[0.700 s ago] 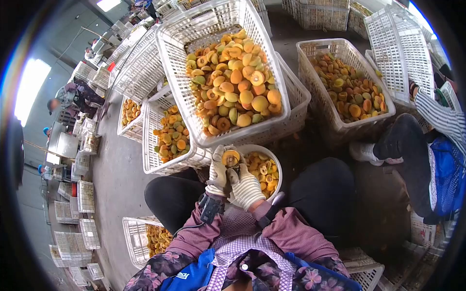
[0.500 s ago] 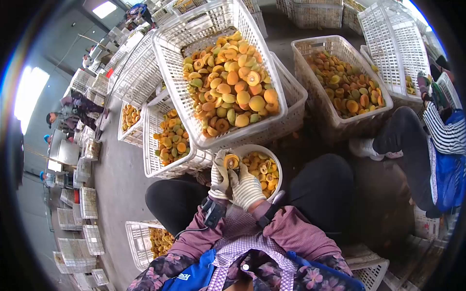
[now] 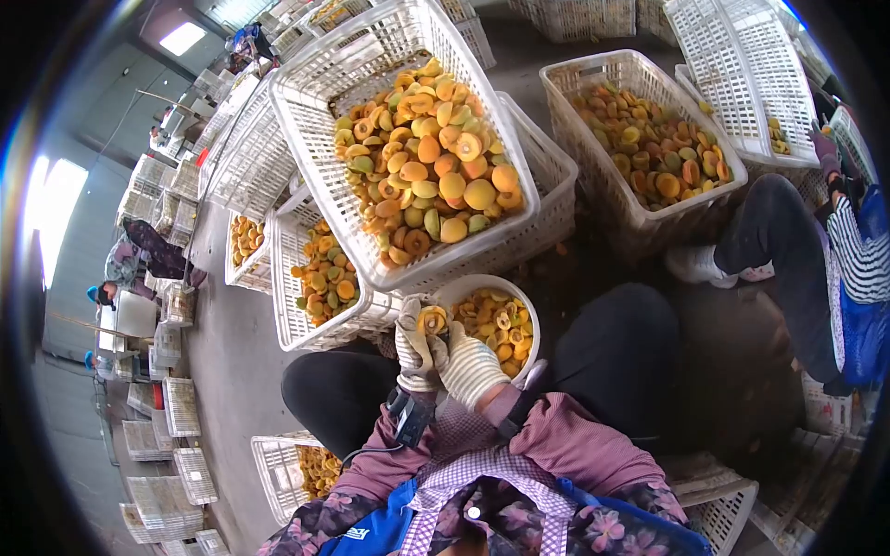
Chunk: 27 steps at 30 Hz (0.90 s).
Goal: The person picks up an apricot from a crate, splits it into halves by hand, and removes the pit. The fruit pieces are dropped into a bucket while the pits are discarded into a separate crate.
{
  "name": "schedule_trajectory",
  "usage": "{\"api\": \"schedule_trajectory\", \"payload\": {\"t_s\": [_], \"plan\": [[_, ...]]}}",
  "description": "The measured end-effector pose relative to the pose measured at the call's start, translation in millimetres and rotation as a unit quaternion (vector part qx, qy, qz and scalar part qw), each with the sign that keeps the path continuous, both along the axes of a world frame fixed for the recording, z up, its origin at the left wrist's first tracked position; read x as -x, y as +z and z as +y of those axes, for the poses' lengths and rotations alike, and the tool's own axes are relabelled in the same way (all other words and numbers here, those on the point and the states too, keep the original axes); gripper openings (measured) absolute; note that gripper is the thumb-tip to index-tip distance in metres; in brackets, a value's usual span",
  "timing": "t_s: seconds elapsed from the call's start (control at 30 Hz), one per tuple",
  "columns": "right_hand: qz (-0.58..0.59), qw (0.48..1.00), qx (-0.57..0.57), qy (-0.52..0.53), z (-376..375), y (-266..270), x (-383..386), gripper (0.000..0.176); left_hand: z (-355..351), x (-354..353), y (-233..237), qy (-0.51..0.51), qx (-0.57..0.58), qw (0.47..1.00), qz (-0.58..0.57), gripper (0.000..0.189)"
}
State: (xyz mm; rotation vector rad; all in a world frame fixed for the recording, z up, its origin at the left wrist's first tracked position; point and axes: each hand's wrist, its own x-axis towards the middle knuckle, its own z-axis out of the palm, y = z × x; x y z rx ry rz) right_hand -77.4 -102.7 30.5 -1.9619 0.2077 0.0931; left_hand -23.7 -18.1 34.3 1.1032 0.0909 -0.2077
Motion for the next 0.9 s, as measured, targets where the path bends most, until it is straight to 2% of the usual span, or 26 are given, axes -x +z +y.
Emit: {"api": "schedule_trajectory", "payload": {"t_s": [0.03,0.07,0.13,0.17,0.2,0.27,0.3,0.33,0.37,0.4,0.47,0.6,0.67,0.7,0.73,0.8,0.83,0.87,0.9], "plan": [[-0.017,0.999,-0.025,0.015,3,-8,1,0.045,0,-2,-3,-0.002,-0.003,0.999,-0.046,0.025],[-0.016,0.999,-0.027,0.012,9,-17,2,0.045,2,-3,-3,-0.005,-0.006,0.999,-0.045,0.025],[-0.058,0.977,-0.202,0.015,18,-23,2,0.043,9,-7,0,-0.023,-0.104,0.99,-0.087,0.026],[-0.042,0.985,-0.165,0.016,18,-25,6,0.041,14,-9,2,-0.054,-0.217,0.963,-0.148,0.03],[-0.011,0.968,-0.249,0.039,22,-23,4,0.042,20,-11,2,-0.084,-0.326,0.919,-0.208,0.035],[0.051,0.918,-0.391,0.05,22,-21,10,0.038,25,-14,-1,-0.125,-0.267,0.937,-0.185,0.041],[0.052,0.917,-0.393,0.05,11,-3,10,0.038,27,-13,1,-0.125,-0.27,0.937,-0.183,0.041],[0.188,0.869,-0.448,0.09,-6,17,7,0.035,28,-13,3,-0.172,-0.213,0.952,-0.137,0.043],[0.319,0.8,-0.492,0.127,-15,31,7,0.033,28,-13,7,-0.218,-0.155,0.959,-0.09,0.045],[0.3,0.762,-0.566,0.096,-13,38,8,0.032,23,-11,19,-0.216,-0.172,0.96,-0.045,0.05],[0.309,0.688,-0.646,0.115,-17,29,7,0.033,18,-13,36,-0.168,-0.135,0.973,0.079,0.052],[0.289,0.705,-0.637,0.12,-21,33,2,0.034,14,-13,53,-0.19,-0.095,0.965,0.156,0.052],[0.273,0.764,-0.565,0.152,-27,32,0,0.036,2,-3,58,-0.125,-0.173,0.977,-0.01,0.053],[0.264,0.774,-0.557,0.146,-27,36,-1,0.038,3,-9,69,-0.183,-0.188,0.965,0.002,0.052],[0.263,0.774,-0.557,0.147,-26,39,0,0.038,6,-11,66,-0.183,-0.188,0.965,0.001,0.052],[0.265,0.77,-0.568,0.117,-22,43,3,0.038,15,-14,50,-0.243,-0.116,0.963,-0.028,0.047],[0.283,0.733,-0.606,0.125,-18,32,3,0.039,18,-16,43,-0.259,-0.094,0.96,-0.047,0.042],[0.285,0.731,-0.608,0.124,-19,29,2,0.039,21,-14,35,-0.26,-0.095,0.96,-0.044,0.042],[0.318,0.701,-0.621,0.146,-22,29,1,0.038,17,-9,34,-0.22,-0.109,0.968,-0.057,0.043]]}}
